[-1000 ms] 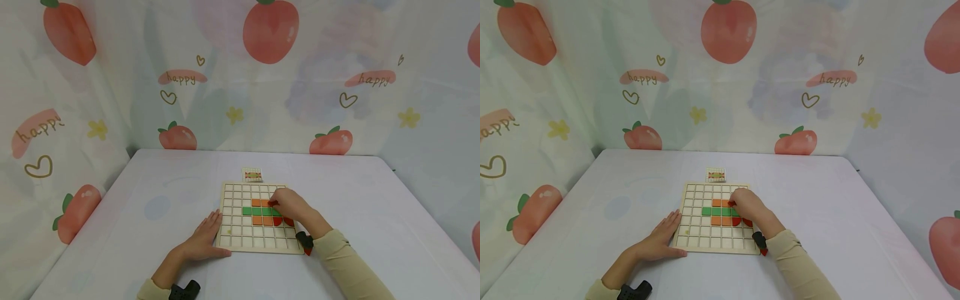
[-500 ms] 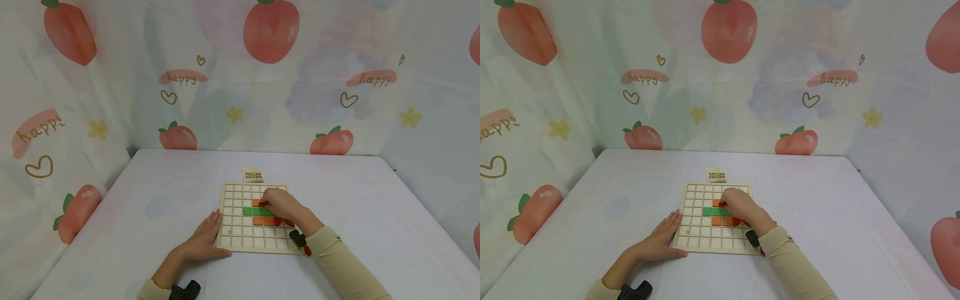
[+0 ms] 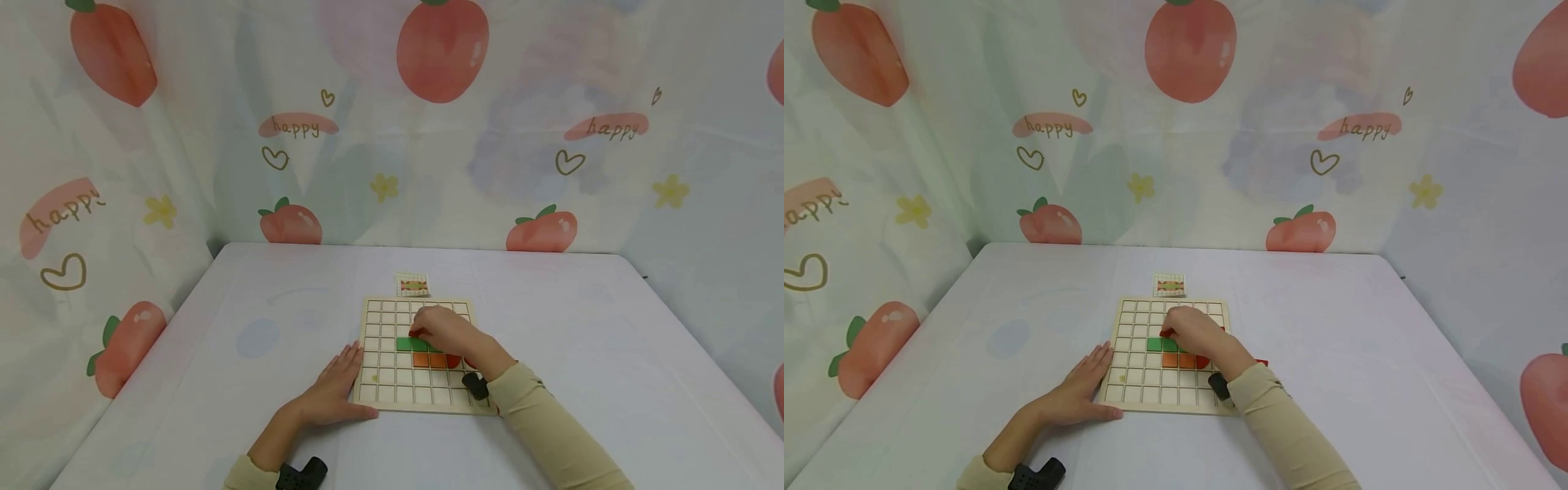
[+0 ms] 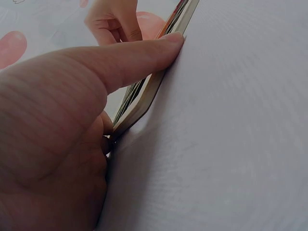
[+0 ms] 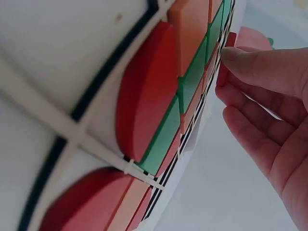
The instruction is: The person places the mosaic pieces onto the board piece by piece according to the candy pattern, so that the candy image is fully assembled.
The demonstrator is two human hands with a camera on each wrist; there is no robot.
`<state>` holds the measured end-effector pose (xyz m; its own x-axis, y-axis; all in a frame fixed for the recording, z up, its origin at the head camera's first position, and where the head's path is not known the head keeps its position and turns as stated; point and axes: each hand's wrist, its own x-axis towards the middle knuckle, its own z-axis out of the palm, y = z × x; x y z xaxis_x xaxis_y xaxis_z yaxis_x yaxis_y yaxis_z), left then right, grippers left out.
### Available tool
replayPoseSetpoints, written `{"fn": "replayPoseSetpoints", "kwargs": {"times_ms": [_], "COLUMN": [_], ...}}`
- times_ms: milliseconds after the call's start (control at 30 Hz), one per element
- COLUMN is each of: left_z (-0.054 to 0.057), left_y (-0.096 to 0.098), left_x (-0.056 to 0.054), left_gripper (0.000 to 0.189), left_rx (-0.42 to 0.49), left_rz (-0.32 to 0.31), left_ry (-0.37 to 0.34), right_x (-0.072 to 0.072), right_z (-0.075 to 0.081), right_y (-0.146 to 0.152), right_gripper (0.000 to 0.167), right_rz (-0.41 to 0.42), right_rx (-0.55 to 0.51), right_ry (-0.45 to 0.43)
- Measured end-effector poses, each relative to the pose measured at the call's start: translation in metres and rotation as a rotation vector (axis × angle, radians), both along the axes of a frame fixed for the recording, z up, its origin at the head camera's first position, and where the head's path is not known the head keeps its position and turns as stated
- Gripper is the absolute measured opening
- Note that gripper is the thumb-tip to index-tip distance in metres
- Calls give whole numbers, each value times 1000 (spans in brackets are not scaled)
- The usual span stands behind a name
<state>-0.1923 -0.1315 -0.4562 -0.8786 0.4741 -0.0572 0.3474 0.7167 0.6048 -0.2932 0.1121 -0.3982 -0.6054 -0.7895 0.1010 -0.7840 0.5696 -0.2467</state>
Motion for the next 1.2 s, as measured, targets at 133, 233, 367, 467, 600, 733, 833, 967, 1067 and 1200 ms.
{"fn": "replayPoseSetpoints", "kwargs": {"times_ms": [133,233,367,467,600,733,833,967,1067,1200], "left_z": [0,0,1,1,0,0,-1,-2,-2,-2], "left_y": [0,0,0,0,0,0,0,0,0,-1], "left_x": [0,0,0,0,0,0,-1,-1,-1,-1], "left_gripper": [108,108,108,109,109,109,109,109,108,108], "left_rx": [-4,-10,-7,-6,-5,-9,-11,-10,-10,-11], "left_rz": [2,2,4,6,7,8,7,4,5,4], "left_ry": [-2,-4,-6,-9,-10,-6,-7,-10,-6,-1], "right_x": [-3,-4,-5,-5,-6,-6,-5,-4,-5,-5], "right_z": [-3,-4,-4,-3,-3,-5,-5,-6,-5,-5], "right_y": [-3,-5,-10,-13,-16,-19,-19,-19,-19,-19], "right_gripper": [13,13,14,14,15,16,16,16,16,15], "right_rz": [-5,-4,-7,-6,0,4,1,-3,0,5], "right_rx": [5,7,2,10,25,23,24,20,16,17], "right_ry": [-7,-19,-48,-54,-48,-48,-60,-65,-56,-52]}}
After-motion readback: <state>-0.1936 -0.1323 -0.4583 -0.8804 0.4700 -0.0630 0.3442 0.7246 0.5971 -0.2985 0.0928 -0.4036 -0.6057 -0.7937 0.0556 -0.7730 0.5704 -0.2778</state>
